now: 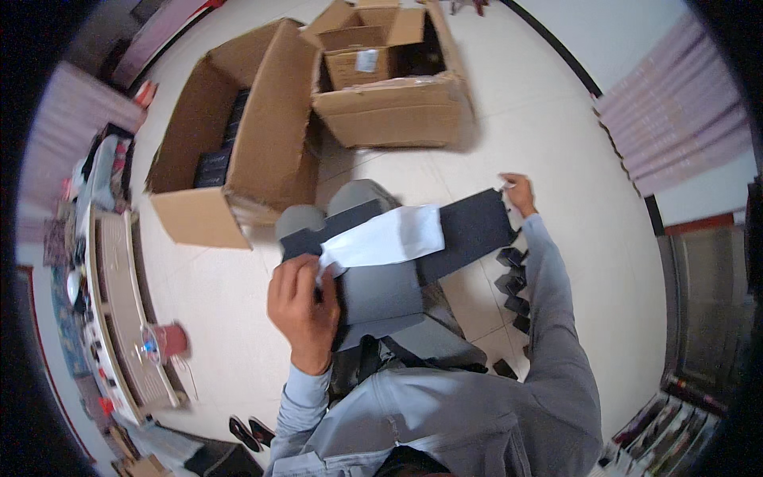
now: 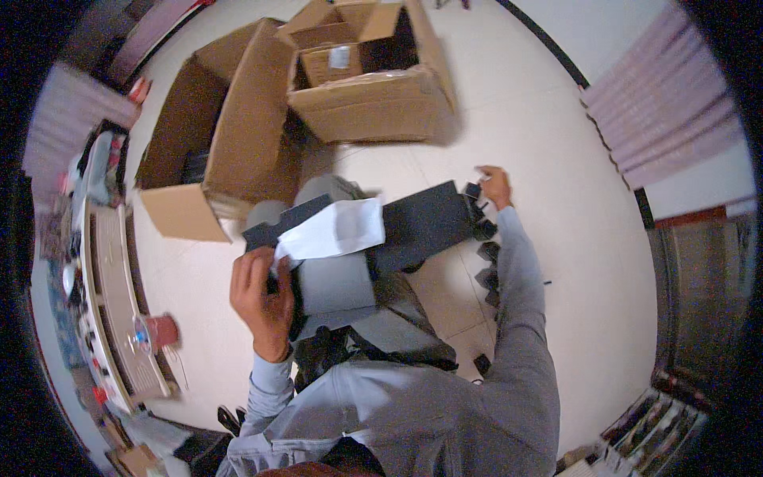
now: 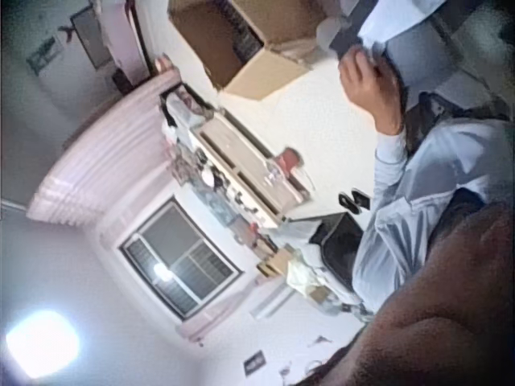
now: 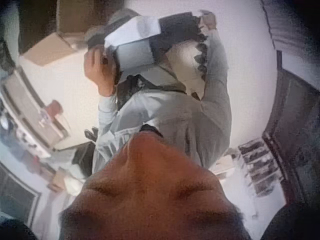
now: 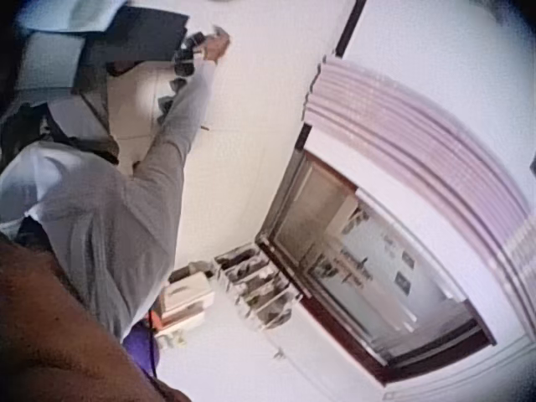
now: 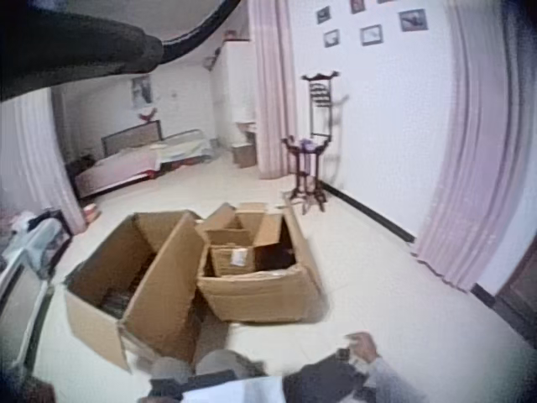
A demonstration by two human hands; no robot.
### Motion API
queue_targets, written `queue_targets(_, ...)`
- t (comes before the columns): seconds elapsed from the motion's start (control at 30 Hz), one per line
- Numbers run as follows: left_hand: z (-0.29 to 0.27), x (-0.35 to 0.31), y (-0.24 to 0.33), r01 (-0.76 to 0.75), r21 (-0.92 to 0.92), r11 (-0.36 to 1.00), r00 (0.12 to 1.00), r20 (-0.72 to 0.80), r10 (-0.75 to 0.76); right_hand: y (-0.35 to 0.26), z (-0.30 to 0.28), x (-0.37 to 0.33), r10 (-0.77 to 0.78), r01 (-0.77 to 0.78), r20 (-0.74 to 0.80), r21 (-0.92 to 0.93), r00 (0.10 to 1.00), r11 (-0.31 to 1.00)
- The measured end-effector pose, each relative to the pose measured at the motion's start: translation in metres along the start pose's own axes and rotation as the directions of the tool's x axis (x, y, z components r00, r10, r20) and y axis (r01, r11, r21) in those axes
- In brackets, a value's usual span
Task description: The person unpacks electronic equipment, including walkie-talkies and chargers, from cardboard boxes on the floor and places them on a white table. They also handle and examine a helmet and several black mesh bags.
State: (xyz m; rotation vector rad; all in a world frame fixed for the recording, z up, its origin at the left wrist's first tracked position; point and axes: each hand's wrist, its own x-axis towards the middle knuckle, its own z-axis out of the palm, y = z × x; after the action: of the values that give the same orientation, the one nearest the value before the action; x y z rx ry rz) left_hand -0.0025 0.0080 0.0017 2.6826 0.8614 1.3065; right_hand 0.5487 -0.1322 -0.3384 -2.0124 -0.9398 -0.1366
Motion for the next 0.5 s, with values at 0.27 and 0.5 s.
queue_targets(0.27, -0.009, -0.012, 0.003, -0.061, 0.026, 0.998, 0.992, 0.111, 0.057, -0.454, -0.155, -0.053, -0.523, 0.479, 0.199, 0.231, 0.829, 0.847)
queue_targets(0.5, -0.033, -0.007, 0.002, -0.117, -0.118, 0.986, 0.916, 0.371, 0.153, -0.471, -0.091, -0.064, -0.832, 0.812, 0.300, 0.230, 0.466, 0.537)
